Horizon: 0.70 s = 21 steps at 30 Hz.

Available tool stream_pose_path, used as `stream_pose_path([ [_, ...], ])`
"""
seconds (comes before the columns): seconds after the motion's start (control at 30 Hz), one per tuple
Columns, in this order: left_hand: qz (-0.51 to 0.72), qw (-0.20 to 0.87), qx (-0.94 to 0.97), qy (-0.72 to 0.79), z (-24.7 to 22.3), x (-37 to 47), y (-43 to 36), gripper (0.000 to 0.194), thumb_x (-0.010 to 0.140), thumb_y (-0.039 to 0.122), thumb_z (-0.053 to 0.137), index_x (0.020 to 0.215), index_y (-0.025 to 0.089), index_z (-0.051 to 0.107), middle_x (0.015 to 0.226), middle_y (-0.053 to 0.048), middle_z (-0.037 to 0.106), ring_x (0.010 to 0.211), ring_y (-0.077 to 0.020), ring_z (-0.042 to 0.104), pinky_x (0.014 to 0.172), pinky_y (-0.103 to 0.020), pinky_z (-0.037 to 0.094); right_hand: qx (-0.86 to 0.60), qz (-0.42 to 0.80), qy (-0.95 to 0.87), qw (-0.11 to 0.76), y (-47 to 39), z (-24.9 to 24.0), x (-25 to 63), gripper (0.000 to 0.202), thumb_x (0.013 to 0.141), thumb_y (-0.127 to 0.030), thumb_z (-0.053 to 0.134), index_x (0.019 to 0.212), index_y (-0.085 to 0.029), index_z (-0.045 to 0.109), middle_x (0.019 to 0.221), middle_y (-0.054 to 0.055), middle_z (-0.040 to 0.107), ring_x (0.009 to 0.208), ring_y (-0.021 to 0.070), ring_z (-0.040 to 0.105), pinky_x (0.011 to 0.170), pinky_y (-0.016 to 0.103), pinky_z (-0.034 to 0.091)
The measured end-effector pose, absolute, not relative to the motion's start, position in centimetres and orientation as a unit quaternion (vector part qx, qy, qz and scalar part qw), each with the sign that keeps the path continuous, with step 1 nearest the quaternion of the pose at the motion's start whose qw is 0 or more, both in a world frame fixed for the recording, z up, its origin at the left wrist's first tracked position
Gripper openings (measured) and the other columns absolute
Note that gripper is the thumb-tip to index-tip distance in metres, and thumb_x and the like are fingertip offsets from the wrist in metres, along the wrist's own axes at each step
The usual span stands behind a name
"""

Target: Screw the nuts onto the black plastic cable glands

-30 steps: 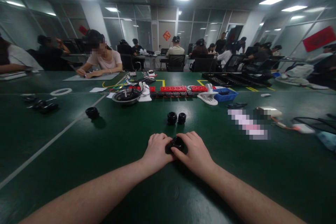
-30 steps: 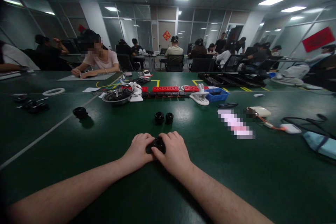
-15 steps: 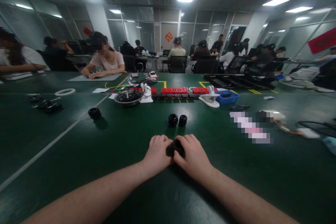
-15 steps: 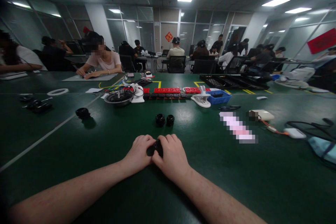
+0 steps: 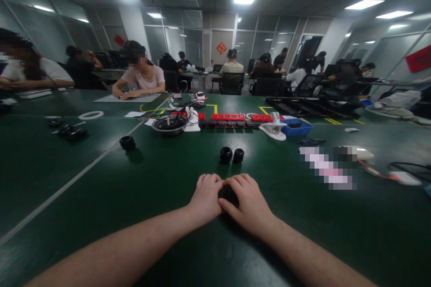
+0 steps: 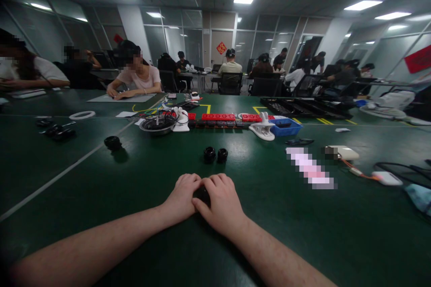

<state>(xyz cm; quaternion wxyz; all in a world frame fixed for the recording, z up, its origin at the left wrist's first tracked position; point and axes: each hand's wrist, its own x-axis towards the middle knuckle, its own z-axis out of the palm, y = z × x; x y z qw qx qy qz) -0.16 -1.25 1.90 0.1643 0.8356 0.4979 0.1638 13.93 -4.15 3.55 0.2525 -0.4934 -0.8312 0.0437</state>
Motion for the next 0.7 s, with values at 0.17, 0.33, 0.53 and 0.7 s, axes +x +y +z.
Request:
stream_pose_path([
  [0.17, 0.172, 0.162, 0.838, 0.492, 1.6, -0.2, -1.2, 0.024, 0.059, 0.015, 0.051, 0.082, 0.020, 0.055, 0.086, -0.003, 0.050, 0.087, -0.0207, 0.045, 0.088, -0.040, 0.031, -0.484, 0.041, -0.840, 0.242, -4.3, 3.8, 13.9, 0.021, 0.073, -0.030, 0.056, 0.092, -0.020, 0.054, 0.094, 0.006, 0.054, 0.093, 0.0207, 0.044, 0.083, 0.038, 0.036],
  [0.33, 0.182, 0.152, 0.843, 0.483, 1.0, -0.3, -1.0, 0.015, 0.065, 0.022, 0.054, 0.080, 0.020, 0.055, 0.086, -0.002, 0.050, 0.086, -0.0196, 0.045, 0.088, -0.039, 0.031, -0.467, 0.028, -0.848, 0.248, -4.7, 3.7, 13.9, 0.020, 0.074, -0.030, 0.054, 0.091, -0.020, 0.055, 0.108, 0.007, 0.051, 0.105, 0.0237, 0.038, 0.091, 0.042, 0.031],
  [0.53, 0.176, 0.148, 0.838, 0.495, 0.8, -0.4, -0.7, 0.021, 0.069, 0.035, 0.056, 0.085, 0.022, 0.057, 0.087, -0.002, 0.051, 0.087, -0.0196, 0.045, 0.087, -0.037, 0.032, -0.443, 0.013, -0.859, 0.256, -5.0, 3.4, 14.2, 0.017, 0.077, -0.034, 0.050, 0.083, -0.020, 0.058, 0.115, 0.007, 0.049, 0.111, 0.0239, 0.035, 0.097, 0.047, 0.024],
  [0.7, 0.165, 0.149, 0.831, 0.510, 1.0, -0.4, -0.5, 0.022, 0.066, 0.033, 0.059, 0.085, 0.021, 0.057, 0.089, -0.002, 0.051, 0.089, -0.0198, 0.045, 0.088, -0.037, 0.030, -0.439, 0.017, -0.861, 0.254, -5.1, 3.3, 14.5, 0.018, 0.078, -0.034, 0.048, 0.083, -0.021, 0.060, 0.119, 0.006, 0.048, 0.114, 0.0246, 0.033, 0.098, 0.048, 0.022],
])
